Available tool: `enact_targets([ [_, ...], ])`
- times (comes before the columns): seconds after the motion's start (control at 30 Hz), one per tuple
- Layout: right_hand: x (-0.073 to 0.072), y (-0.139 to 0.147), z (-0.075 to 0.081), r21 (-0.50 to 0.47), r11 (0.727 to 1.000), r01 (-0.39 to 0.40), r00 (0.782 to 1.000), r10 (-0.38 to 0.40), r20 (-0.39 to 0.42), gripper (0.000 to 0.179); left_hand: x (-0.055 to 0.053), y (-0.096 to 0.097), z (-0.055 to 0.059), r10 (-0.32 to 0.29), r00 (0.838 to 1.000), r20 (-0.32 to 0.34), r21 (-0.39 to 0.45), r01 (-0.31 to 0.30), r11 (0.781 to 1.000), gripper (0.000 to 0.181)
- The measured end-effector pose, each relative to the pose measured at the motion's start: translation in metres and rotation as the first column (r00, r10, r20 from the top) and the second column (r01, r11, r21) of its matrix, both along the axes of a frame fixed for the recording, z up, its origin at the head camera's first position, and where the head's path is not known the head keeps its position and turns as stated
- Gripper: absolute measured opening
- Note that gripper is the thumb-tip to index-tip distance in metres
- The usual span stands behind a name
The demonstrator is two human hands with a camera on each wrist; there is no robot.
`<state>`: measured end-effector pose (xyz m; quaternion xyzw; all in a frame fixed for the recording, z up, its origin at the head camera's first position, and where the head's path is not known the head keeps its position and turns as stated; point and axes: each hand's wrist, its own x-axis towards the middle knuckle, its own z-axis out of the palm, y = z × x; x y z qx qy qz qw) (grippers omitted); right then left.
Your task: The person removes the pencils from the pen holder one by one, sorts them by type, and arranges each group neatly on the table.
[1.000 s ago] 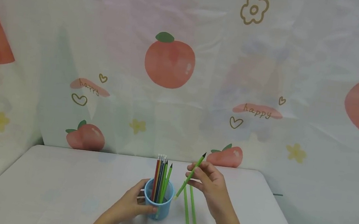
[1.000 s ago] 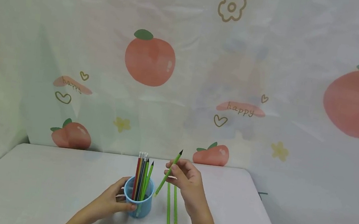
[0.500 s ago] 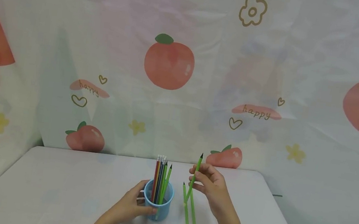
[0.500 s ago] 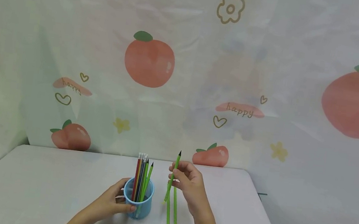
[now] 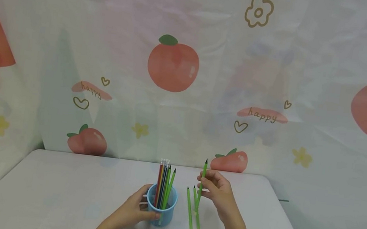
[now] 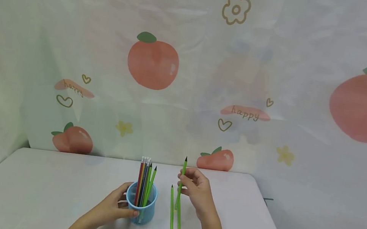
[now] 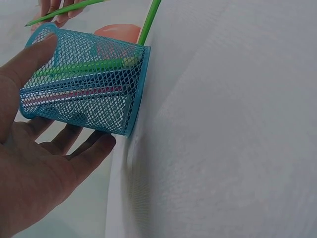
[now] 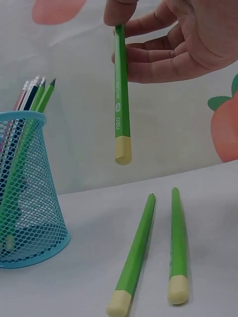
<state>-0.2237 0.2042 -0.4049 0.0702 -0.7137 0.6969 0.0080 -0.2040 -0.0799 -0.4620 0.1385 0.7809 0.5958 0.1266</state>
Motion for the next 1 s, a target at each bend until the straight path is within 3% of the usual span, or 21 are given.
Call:
enact_targets([
  [0.43, -0.005, 0.007, -0.012, 0.117, 0.989, 0.09, 0.995, -0.095, 0.041, 0.021, 0.0, 0.0, -0.002, 0.003, 1.0, -0.003, 0.009, -0.003, 1.0, 0.088],
  [1.0, -0.011, 0.011, -0.034, 0.237, 0.966, 0.102, 0.982, -0.137, 0.134, 0.027, 0.0, 0.0, -0.003, 0.009, 1.0, -0.005, -0.006, -0.009, 1.0, 0.089],
])
